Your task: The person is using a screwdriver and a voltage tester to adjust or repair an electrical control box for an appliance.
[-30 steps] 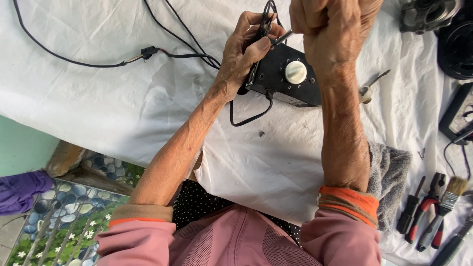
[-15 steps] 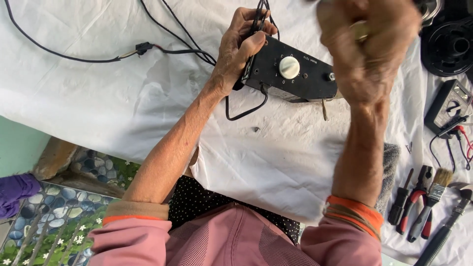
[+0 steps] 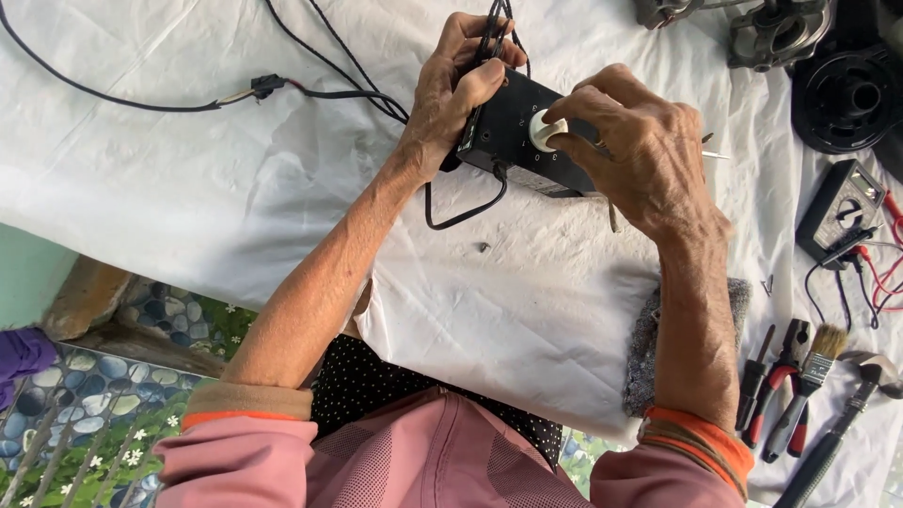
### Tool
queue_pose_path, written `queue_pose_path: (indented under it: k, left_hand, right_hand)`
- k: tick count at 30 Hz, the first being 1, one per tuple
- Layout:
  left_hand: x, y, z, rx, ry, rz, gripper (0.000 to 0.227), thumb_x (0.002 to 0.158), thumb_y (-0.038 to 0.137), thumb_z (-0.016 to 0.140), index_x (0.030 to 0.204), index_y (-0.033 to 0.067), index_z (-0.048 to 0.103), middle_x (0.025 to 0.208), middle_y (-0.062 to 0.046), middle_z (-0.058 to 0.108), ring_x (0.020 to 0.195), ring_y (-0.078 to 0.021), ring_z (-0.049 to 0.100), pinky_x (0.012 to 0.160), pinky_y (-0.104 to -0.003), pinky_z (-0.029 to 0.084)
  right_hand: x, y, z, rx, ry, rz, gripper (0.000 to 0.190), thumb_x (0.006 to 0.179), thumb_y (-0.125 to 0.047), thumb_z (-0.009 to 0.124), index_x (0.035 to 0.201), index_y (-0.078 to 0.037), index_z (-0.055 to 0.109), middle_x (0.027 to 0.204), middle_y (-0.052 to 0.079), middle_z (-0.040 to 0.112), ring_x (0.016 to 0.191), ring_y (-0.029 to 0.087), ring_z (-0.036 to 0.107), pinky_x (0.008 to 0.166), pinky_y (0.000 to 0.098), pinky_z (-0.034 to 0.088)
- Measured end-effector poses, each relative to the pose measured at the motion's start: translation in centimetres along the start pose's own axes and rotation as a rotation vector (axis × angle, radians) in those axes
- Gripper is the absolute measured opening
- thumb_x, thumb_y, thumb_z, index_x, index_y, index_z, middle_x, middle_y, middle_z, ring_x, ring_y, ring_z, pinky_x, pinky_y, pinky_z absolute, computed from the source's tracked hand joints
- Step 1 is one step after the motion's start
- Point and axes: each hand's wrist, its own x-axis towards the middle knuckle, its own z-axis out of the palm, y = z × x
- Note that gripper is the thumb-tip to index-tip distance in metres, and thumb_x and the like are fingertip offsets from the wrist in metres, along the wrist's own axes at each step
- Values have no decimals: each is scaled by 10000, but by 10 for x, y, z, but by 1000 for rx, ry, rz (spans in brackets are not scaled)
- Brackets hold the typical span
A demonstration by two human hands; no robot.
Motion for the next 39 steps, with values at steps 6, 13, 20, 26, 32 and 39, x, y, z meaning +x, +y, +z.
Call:
queue_pose_path:
  k: [6, 13, 20, 26, 32, 39]
  left_hand:
    - [1, -6, -2, 26, 4, 29, 320, 979, 242, 576, 1292, 193, 534, 1075, -48, 704, 843, -79, 588, 744, -228, 481]
    - [0, 5, 1, 7, 4, -2, 304, 967, 231, 572, 1266, 194, 531, 1064, -25, 682, 928, -87, 598, 833, -253, 503]
    - [-2, 7, 2, -21, -6, 5, 347, 974, 275, 595, 1303, 192, 527, 1079, -31, 675, 918, -97, 580, 819, -263, 485]
    - [-1, 7, 3, -43, 10, -3, 315, 965, 236, 594, 1264, 156, 533, 1074, -52, 671, 888, -95, 557, 779, -246, 465]
    - [-2, 5, 1, -13, 11, 15, 362, 974, 277, 605, 1308, 159, 531, 1092, -59, 678, 912, -112, 572, 812, -264, 490]
    - [-2, 2, 1, -41, 7, 14, 355, 976, 234, 612, 1310, 151, 527, 1083, -57, 679, 881, -97, 573, 796, -242, 482]
  right_hand:
    - [0, 2, 12, 9, 41, 22, 113, 921, -65, 846, 993, -40, 763, 1019, 72, 675, 663, 164, 613, 559, 293, 503]
    - [4, 13, 1, 115, 112, -62, 82, 991, 122, 802, 1029, 66, 757, 1016, 179, 707, 686, 181, 584, 524, 257, 458]
    - [8, -14, -17, 849, 545, -77, 340, 1172, -344, 574, 1184, -5, 560, 746, 76, 510, 506, 109, 333, 528, 291, 279]
    - [39, -35, 10, 1172, 588, -201, 211, 1153, -309, 560, 1184, -102, 583, 673, 33, 381, 449, 91, 218, 457, 294, 281]
    - [43, -44, 19, 1240, 581, -223, 204, 1161, -313, 526, 1210, -127, 595, 637, 16, 313, 460, 83, 132, 451, 286, 238]
    - [48, -1, 30, 1119, 746, -354, 214, 1145, -132, 522, 1335, -114, 619, 662, 96, 347, 427, 138, 193, 397, 361, 230]
